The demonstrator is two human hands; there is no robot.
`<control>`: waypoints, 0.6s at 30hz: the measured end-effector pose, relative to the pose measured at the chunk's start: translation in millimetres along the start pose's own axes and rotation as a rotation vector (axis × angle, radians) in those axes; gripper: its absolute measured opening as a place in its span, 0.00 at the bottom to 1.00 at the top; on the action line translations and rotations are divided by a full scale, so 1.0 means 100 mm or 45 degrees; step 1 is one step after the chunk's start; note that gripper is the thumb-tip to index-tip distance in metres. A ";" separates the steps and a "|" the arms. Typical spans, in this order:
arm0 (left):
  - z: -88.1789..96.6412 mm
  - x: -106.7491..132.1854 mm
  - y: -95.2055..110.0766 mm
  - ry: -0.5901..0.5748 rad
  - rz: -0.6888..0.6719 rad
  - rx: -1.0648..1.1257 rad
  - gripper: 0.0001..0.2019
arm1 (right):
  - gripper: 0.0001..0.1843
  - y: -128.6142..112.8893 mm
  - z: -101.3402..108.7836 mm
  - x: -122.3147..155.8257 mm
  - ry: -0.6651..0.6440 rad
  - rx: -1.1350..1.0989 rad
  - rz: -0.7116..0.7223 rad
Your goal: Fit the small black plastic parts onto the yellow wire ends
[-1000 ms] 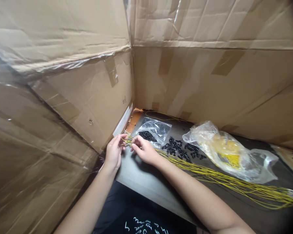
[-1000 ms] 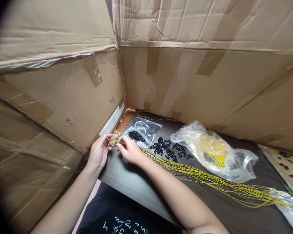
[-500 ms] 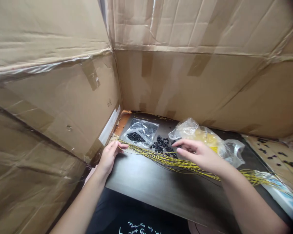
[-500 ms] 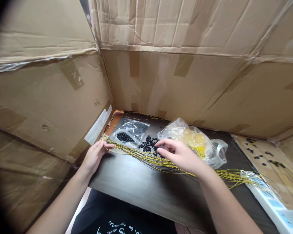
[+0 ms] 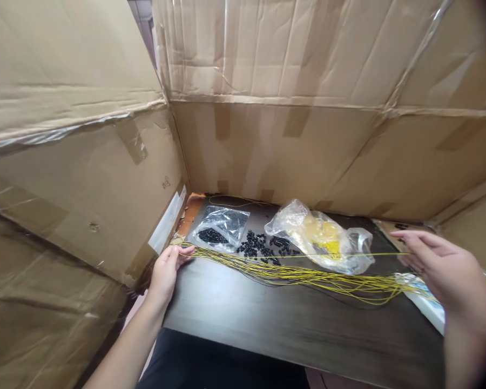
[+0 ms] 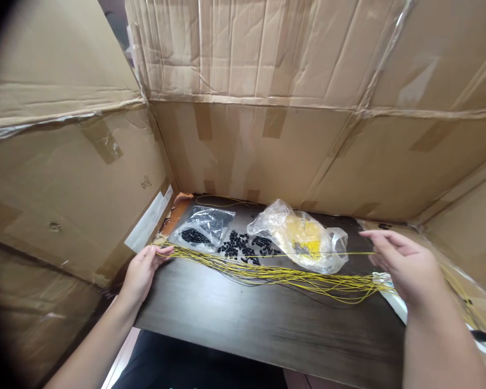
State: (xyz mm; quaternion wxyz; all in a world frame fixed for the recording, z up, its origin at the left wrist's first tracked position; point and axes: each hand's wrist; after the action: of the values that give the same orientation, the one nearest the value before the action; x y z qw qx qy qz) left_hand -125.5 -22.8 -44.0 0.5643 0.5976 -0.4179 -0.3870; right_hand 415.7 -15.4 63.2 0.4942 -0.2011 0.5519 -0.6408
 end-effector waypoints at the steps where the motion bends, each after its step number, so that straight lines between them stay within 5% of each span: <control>1: 0.00 -0.01 -0.01 0.005 -0.005 -0.011 0.29 | 0.36 0.03 0.05 -0.01 0.064 -0.077 -0.064; 4: -0.01 -0.02 -0.03 0.024 -0.021 -0.058 0.30 | 0.32 0.05 0.13 0.04 0.186 -0.221 -0.189; 11: -0.01 -0.03 -0.07 0.029 -0.040 -0.090 0.30 | 0.17 0.10 0.39 0.02 0.215 0.473 -0.098; 18: 0.00 -0.04 -0.09 0.023 -0.052 -0.102 0.30 | 0.25 0.37 0.71 -0.31 0.109 0.844 -0.025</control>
State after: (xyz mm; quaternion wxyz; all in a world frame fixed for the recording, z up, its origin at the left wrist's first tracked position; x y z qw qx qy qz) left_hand -126.0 -18.7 -53.2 0.5835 0.5863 -0.3847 -0.4095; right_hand 501.7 -21.4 60.4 0.5030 -0.0077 0.3316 -0.7981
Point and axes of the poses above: each hand's wrist, its own x-axis away from the middle knuckle, its own z-axis out of the back of the hand, y = z × x, and after that the axes turned 9 degrees about -x, right-handed
